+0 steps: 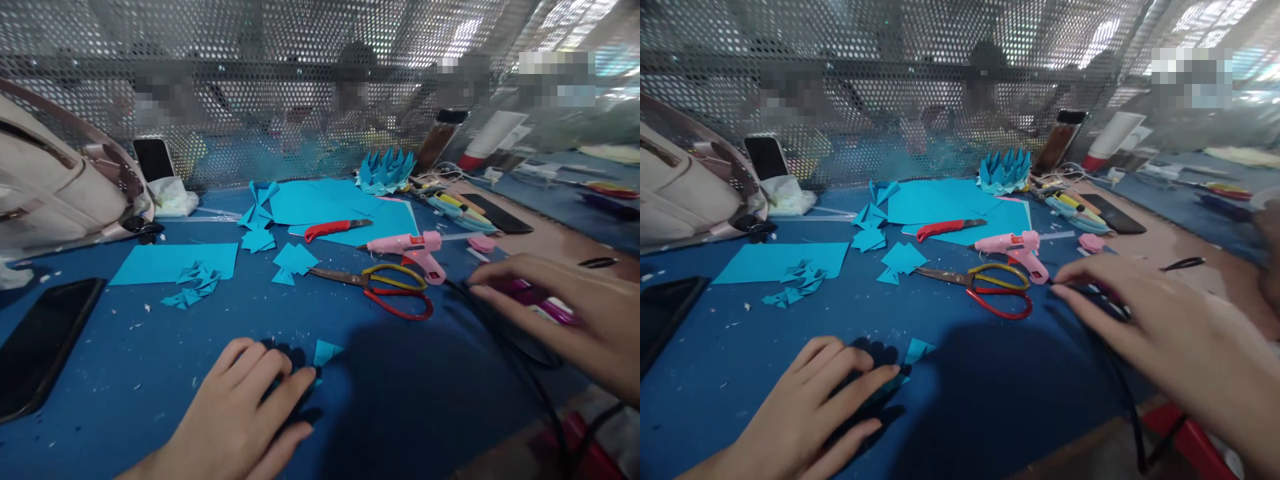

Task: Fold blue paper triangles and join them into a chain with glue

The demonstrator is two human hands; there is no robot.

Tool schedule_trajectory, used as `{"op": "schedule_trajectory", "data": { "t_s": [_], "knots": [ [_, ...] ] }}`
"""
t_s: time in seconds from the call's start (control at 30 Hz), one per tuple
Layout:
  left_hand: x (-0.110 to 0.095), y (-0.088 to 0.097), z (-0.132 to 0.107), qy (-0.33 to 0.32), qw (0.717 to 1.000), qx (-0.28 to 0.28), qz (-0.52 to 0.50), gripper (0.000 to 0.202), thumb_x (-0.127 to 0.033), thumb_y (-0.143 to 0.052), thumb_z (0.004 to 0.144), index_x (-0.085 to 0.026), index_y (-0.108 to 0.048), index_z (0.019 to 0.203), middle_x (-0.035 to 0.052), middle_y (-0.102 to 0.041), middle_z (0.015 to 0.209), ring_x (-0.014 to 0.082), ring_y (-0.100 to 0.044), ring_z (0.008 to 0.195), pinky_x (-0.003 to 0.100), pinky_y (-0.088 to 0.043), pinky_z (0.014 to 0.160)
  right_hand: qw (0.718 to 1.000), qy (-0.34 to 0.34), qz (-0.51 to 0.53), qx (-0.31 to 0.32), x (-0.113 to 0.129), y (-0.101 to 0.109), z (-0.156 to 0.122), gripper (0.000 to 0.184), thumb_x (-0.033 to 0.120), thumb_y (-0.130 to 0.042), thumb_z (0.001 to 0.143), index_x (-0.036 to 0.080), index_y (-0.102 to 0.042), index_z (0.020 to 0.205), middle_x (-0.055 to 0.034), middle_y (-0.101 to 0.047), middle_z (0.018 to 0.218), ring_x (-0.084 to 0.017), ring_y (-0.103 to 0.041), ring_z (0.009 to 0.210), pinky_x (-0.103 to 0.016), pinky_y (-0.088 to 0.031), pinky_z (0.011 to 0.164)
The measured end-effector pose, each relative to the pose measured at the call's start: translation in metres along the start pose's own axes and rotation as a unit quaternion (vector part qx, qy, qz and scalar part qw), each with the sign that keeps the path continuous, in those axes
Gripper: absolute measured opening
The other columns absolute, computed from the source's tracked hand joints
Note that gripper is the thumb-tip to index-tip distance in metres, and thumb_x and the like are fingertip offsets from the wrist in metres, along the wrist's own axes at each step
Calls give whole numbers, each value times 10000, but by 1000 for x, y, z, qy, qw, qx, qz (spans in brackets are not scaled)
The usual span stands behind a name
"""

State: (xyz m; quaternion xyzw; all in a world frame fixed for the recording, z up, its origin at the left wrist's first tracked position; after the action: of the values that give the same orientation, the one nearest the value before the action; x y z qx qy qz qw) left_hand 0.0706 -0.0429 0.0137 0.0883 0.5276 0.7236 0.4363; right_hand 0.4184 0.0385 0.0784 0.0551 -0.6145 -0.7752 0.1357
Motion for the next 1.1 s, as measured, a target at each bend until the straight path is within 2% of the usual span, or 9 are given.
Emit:
{"op": "schedule_trajectory", "data": {
  "t_s": [0.07,0.13,0.2,0.3,0.47,0.7,0.87,1.0,1.1],
  "knots": [
    [2,4,2,33,999,4,-29,221,-241,-466,999,-219,-605,1170,38,-621,961,198,-521,832,360,-343,820,980,118,135,85,36,-6,-4,275,519,-465,948,314,-633,1024,-52,-682,1072,-256,-637,965,-397,-478,827],
    [5,6,2,72,996,15,-55,172,-189,-487,979,-229,-604,1098,30,-614,962,199,-525,849,358,-342,816,937,183,227,191,73,-20,3,205,414,-501,970,272,-644,1010,-37,-683,1019,-203,-638,930,-329,-479,807],
    [6,7,1,104,992,32,-64,147,-163,-492,969,-233,-596,1047,26,-605,962,200,-525,855,359,-346,807,912,223,262,223,101,-33,17,149,350,-545,964,249,-653,983,-12,-676,977,-176,-627,917,-297,-460,812],
    [6,6,0,123,990,48,-57,123,-161,-507,960,-233,-591,1013,24,-602,964,203,-525,859,358,-354,788,878,267,297,263,125,-51,36,99,310,-629,931,224,-662,969,-3,-659,968,-155,-611,901,-263,-436,796],
    [6,2,-1,122,990,31,-57,71,-213,-558,939,-231,-618,972,27,-619,943,200,-531,842,338,-374,764,861,288,291,301,135,-67,46,45,218,-717,859,212,-687,892,15,-643,913,-142,-593,886,-220,-404,730],
    [5,-2,2,138,989,26,-44,60,-206,-589,900,-247,-629,918,10,-651,913,208,-553,848,346,-357,799,853,297,307,300,140,-65,43,65,126,-694,842,188,-683,857,3,-624,882,-153,-568,882,-234,-408,755],
    [2,-3,2,151,986,32,-57,90,-184,-614,852,-258,-624,902,-5,-657,915,203,-565,847,336,-343,788,855,279,327,290,143,-63,48,67,121,-688,841,185,-679,859,18,-661,850,-137,-572,824,-233,-411,745],
    [3,-6,1,160,985,27,-55,92,-217,-639,826,-265,-612,899,-18,-649,895,200,-570,826,335,-337,783,838,254,386,289,148,-69,55,48,127,-680,846,171,-669,861,18,-676,837,-103,-576,706,-197,-424,653],
    [4,-8,0,152,987,24,-36,87,-200,-623,823,-264,-605,879,-16,-648,899,205,-565,829,341,-328,803,840,245,409,258,149,-74,56,20,147,-671,859,164,-682,856,2,-686,829,-110,-580,708,-200,-427,654]
  ]
}}
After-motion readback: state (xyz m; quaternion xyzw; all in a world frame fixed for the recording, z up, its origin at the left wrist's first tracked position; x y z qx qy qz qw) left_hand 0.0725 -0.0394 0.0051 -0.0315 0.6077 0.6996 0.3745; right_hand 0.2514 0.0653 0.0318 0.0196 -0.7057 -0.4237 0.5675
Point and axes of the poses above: each hand's wrist, its own z-axis towards the middle knuckle, its own y-axis out of the back of the hand, x = y × z, the point moved 3 cm from there along z, towards the middle knuckle
